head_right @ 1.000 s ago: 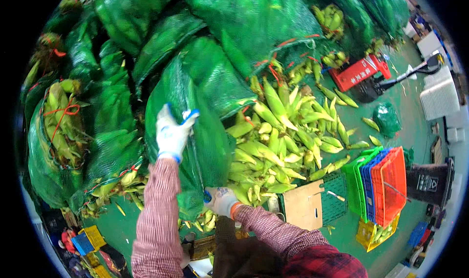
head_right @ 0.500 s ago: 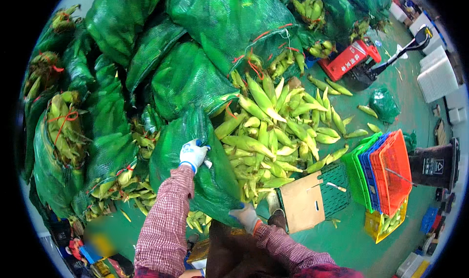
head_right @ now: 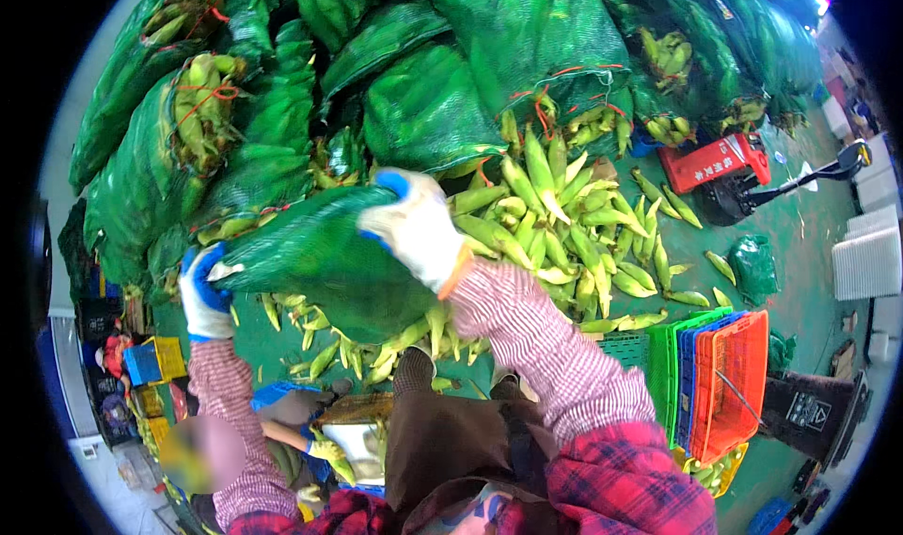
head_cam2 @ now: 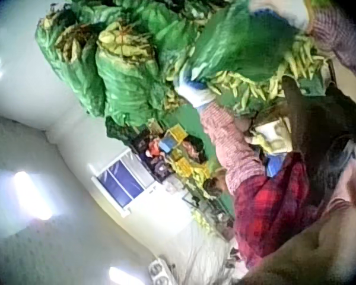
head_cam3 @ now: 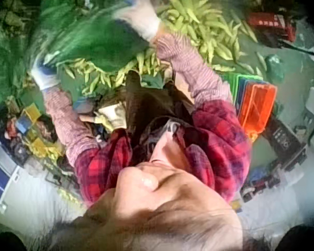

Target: The person empties corn from green mesh bags onto the floor, then sits and shucks the corn by hand, placing the husked cobs into yellow crates. Another person nearby uses a knife to trim corn on a cutting board.

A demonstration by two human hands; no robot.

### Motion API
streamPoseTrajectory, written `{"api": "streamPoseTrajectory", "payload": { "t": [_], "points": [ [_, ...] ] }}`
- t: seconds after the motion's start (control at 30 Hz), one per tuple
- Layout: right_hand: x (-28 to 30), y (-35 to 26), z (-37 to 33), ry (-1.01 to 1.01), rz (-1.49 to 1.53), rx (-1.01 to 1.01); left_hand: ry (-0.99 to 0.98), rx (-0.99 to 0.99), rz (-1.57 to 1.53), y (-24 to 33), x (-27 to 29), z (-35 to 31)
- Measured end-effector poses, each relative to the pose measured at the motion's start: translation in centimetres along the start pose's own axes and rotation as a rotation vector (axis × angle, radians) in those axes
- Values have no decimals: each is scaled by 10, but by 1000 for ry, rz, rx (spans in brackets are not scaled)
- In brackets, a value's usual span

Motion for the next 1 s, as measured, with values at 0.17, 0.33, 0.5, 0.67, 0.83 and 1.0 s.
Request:
{"api": "streamPoseTrajectory", "payload": {
  "t": [0.17, 0.33, 0.5, 0.67, 0.83, 1.0],
  "points": [
    [-61, -19, 46, -177, 48, -81, 239, 472, -843, -75, 48, -57],
    [-133, 83, -77, -434, 11, -656, 188, 864, -928, -112, -53, -190],
    [-170, 161, -299, -222, 680, -1290, 81, 867, -654, -104, -124, -296],
    [-261, 75, -386, 4, 1709, -2285, -136, 745, -315, -96, -120, -329],
    [-330, 3, -338, -29, 1954, -2066, -278, 1201, -744, -82, -164, -355],
    [-346, 46, -334, 6, 1340, -2085, -219, 1175, -1014, -80, -180, -327]
  ]
}}
Point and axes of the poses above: each hand's wrist, its own z-axis towards the middle knuckle, its own x-axis out of the back of the hand, y = z × x, the point moved 6 cm from there along z, towards the middle knuckle, and after that the axes turned 15 degrees about z, right-handed, at the moved point
